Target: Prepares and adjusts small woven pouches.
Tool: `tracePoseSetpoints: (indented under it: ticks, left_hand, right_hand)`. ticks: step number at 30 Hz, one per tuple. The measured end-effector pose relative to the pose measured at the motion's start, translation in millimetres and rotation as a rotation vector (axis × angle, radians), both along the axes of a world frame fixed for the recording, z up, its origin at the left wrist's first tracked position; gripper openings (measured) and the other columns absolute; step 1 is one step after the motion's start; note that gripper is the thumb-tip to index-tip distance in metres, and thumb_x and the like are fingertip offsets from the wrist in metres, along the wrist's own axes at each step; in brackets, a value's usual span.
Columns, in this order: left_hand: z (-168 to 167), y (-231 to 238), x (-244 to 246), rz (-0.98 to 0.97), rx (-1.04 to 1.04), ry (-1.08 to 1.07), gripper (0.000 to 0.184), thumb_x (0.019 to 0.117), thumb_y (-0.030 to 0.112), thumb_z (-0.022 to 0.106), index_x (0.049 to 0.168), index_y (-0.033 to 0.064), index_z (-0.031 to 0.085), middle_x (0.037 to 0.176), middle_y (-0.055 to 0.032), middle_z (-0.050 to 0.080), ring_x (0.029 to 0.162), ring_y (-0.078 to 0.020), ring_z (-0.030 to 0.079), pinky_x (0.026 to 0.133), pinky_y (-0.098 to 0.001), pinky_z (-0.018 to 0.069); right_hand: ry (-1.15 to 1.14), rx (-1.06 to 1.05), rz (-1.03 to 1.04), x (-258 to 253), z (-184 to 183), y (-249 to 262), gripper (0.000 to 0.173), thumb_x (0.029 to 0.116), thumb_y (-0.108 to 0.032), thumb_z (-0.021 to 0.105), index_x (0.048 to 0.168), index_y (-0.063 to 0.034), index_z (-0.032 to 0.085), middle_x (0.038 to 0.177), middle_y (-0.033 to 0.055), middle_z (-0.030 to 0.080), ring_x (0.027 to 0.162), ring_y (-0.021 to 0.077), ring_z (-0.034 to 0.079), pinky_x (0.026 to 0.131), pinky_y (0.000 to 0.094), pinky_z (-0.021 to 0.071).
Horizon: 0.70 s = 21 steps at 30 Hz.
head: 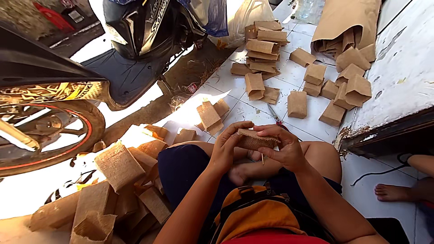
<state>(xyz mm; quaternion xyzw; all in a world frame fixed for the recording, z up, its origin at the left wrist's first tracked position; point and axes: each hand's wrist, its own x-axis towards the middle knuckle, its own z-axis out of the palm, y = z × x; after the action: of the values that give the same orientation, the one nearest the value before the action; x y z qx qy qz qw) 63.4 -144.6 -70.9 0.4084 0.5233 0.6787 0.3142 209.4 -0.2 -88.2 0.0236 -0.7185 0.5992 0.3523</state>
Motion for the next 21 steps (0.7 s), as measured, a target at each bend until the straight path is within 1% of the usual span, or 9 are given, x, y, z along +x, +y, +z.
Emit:
tracePoseSetpoints:
  ticks: [2, 4, 5, 7, 9, 12, 14, 18, 21]
  left_hand:
    - [4, -4, -11, -0.131, 0.035, 0.043, 0.037, 0.1056, 0.018, 0.044, 0.139, 0.0078, 0.057, 0.136, -0.0049, 0.062, 0.12, -0.0145, 0.061, 0.103, -0.0341, 0.0511]
    - [7, -7, -21, -0.226, 0.06, 0.187, 0.051, 0.1004, 0.028, 0.063, 0.145, 0.0069, 0.05, 0.141, -0.0056, 0.059, 0.127, -0.0159, 0.058, 0.106, -0.0349, 0.049]
    - [8, -8, -24, -0.221, 0.074, 0.292, 0.056, 0.0939, 0.026, 0.073, 0.142, 0.0042, 0.053, 0.14, -0.0066, 0.059, 0.128, -0.0172, 0.057, 0.108, -0.0363, 0.0495]
    - [9, -7, -27, -0.166, 0.108, 0.437, 0.048, 0.0854, 0.019, 0.082, 0.128, 0.003, 0.065, 0.134, -0.0081, 0.062, 0.126, -0.0188, 0.06, 0.106, -0.0371, 0.0525]
    - [14, -8, -28, -0.14, 0.12, 0.519, 0.04, 0.0855, 0.017, 0.081, 0.121, 0.0023, 0.069, 0.133, -0.0101, 0.064, 0.125, -0.0187, 0.061, 0.105, -0.0355, 0.0538]
    - [23, -12, -28, -0.139, 0.111, 0.576, 0.033, 0.0885, 0.019, 0.078, 0.117, 0.0036, 0.072, 0.134, -0.0103, 0.064, 0.128, -0.0184, 0.06, 0.106, -0.0342, 0.0527]
    - [27, -13, -29, -0.143, 0.121, 0.575, 0.03, 0.0893, 0.018, 0.076, 0.115, 0.003, 0.072, 0.134, -0.0106, 0.064, 0.128, -0.0189, 0.059, 0.106, -0.0344, 0.0524]
    - [29, -14, -24, -0.141, 0.16, 0.519, 0.029, 0.0931, 0.019, 0.073, 0.117, 0.0018, 0.069, 0.136, -0.0111, 0.062, 0.122, -0.0169, 0.063, 0.1, -0.0315, 0.0563]
    - [28, -14, -20, -0.102, 0.186, 0.545, 0.024, 0.0959, 0.022, 0.071, 0.113, 0.0052, 0.07, 0.143, -0.0115, 0.057, 0.13, -0.0185, 0.058, 0.104, -0.0333, 0.0532]
  right_hand:
    - [0.022, -0.044, 0.032, 3, 1, 6, 0.037, 0.0818, -0.002, 0.079, 0.117, -0.0121, 0.072, 0.129, 0.0062, 0.068, 0.125, 0.0188, 0.063, 0.103, 0.0348, 0.0557]
    - [0.022, -0.081, 0.055, 6, 4, 9, 0.037, 0.0827, -0.003, 0.079, 0.117, -0.0135, 0.072, 0.13, 0.005, 0.068, 0.125, 0.0179, 0.063, 0.101, 0.0334, 0.0561]
    - [0.021, -0.088, 0.062, 7, 6, 11, 0.037, 0.0829, -0.003, 0.079, 0.117, -0.0144, 0.072, 0.13, 0.0041, 0.068, 0.124, 0.0171, 0.063, 0.101, 0.0325, 0.0565]
    - [0.029, -0.059, 0.081, 8, 7, 13, 0.035, 0.0839, -0.005, 0.078, 0.117, -0.0145, 0.072, 0.131, 0.0045, 0.067, 0.124, 0.0175, 0.062, 0.099, 0.0323, 0.0571]
    - [0.032, 0.038, 0.069, 9, 9, 15, 0.035, 0.0844, -0.011, 0.079, 0.118, -0.0157, 0.071, 0.136, 0.005, 0.064, 0.127, 0.0181, 0.06, 0.1, 0.0326, 0.0561]
    - [0.045, 0.309, -0.068, 12, 13, 16, 0.036, 0.0848, -0.027, 0.084, 0.118, -0.0174, 0.071, 0.141, 0.0061, 0.06, 0.131, 0.0181, 0.057, 0.106, 0.0355, 0.052]
    - [0.114, 0.407, -0.142, 12, 15, 15, 0.033, 0.0854, -0.026, 0.084, 0.115, -0.0141, 0.074, 0.134, 0.0065, 0.065, 0.127, 0.0176, 0.059, 0.104, 0.0348, 0.0524]
    - [0.221, 0.51, -0.238, 12, 16, 9, 0.028, 0.0942, -0.025, 0.076, 0.118, -0.0088, 0.074, 0.127, 0.0061, 0.069, 0.124, 0.0181, 0.061, 0.106, 0.0341, 0.0515]
    - [0.254, 0.54, -0.287, 11, 12, 6, 0.028, 0.0982, -0.027, 0.071, 0.119, -0.008, 0.074, 0.126, 0.0065, 0.07, 0.125, 0.0183, 0.062, 0.106, 0.0346, 0.0516]
